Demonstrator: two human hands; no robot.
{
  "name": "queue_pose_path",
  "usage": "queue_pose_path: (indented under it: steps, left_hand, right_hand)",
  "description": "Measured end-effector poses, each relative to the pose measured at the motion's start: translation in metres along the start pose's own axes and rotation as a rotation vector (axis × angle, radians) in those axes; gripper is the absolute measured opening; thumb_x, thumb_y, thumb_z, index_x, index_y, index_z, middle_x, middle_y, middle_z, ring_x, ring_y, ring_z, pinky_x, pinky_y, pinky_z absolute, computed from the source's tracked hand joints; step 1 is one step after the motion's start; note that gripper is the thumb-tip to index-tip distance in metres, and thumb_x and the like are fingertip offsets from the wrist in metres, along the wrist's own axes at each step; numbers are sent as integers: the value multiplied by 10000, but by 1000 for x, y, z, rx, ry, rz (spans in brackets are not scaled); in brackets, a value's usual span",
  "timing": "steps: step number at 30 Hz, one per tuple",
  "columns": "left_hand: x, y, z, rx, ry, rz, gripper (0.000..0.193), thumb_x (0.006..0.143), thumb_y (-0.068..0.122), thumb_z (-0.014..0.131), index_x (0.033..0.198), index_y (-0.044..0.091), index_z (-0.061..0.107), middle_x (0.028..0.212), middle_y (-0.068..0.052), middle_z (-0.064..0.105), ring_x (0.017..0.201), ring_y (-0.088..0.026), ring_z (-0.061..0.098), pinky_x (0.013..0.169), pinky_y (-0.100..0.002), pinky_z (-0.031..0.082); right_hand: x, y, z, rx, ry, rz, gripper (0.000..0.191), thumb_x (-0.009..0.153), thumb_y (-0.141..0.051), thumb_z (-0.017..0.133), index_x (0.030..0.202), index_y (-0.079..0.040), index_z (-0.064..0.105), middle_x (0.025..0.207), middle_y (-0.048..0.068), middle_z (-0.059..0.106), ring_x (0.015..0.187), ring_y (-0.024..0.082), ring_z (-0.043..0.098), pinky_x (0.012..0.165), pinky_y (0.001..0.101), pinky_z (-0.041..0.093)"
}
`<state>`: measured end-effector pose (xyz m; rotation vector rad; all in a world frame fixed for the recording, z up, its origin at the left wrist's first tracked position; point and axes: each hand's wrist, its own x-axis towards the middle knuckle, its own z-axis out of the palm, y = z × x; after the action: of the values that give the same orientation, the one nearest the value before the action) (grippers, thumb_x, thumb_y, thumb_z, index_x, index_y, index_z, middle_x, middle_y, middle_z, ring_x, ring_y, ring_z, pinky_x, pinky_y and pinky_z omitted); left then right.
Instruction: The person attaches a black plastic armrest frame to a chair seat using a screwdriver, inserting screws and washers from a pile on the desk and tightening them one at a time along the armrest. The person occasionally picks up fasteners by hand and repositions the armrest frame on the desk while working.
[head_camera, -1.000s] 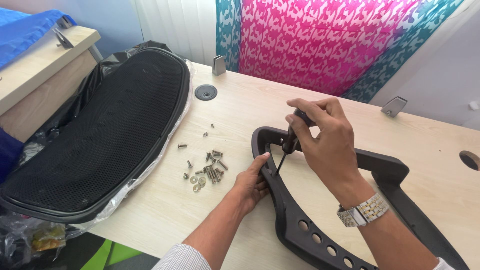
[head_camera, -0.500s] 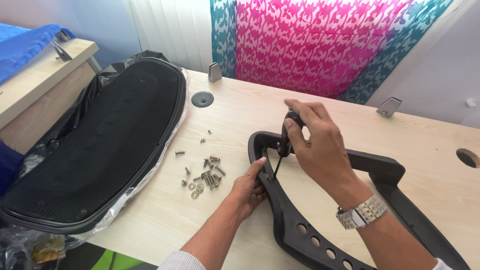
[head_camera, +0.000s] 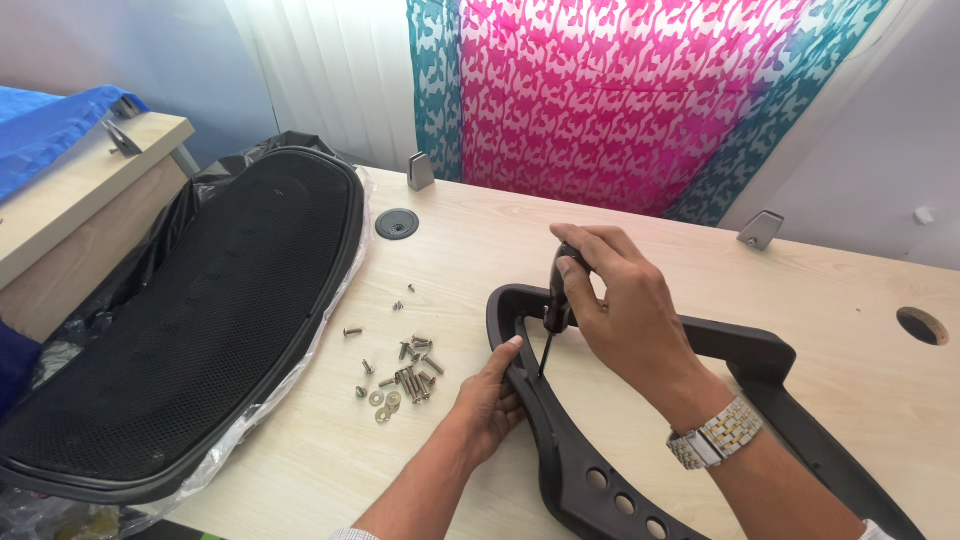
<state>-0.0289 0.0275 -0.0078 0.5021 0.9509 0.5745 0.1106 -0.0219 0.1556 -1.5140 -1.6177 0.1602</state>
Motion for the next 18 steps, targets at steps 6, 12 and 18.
queue_pose_path:
  steps: [6,12,18]
  left_hand:
    - [-2,0,0,-16,-13,16,587,814,514,723,1150,38,648,1036,-121,702,990,-249,698,975,-397,562]
    - [-8,3,2,32,5,21,602,829,530,700,1165,34,645,1034,-128,689,1011,-257,702,1004,-394,563]
    - [-11,4,3,45,-4,18,600,838,546,676,1155,38,648,1051,-137,689,1034,-257,701,1028,-387,549]
  right_hand:
    - [-7,-2,5,-40,70,-64,266,963,-174,678,1186,-46,746,1099,200,604,869,219,691,719,316,610]
    - [-10,-6,10,-4,58,-95,296,1009,-193,600,1267,-57,652,1111,89,646,926,170,702,797,320,578]
    - [-10,-5,15,-159,183,-66,268,888,-245,798,1110,-95,779,1053,153,671,838,240,688,716,347,595]
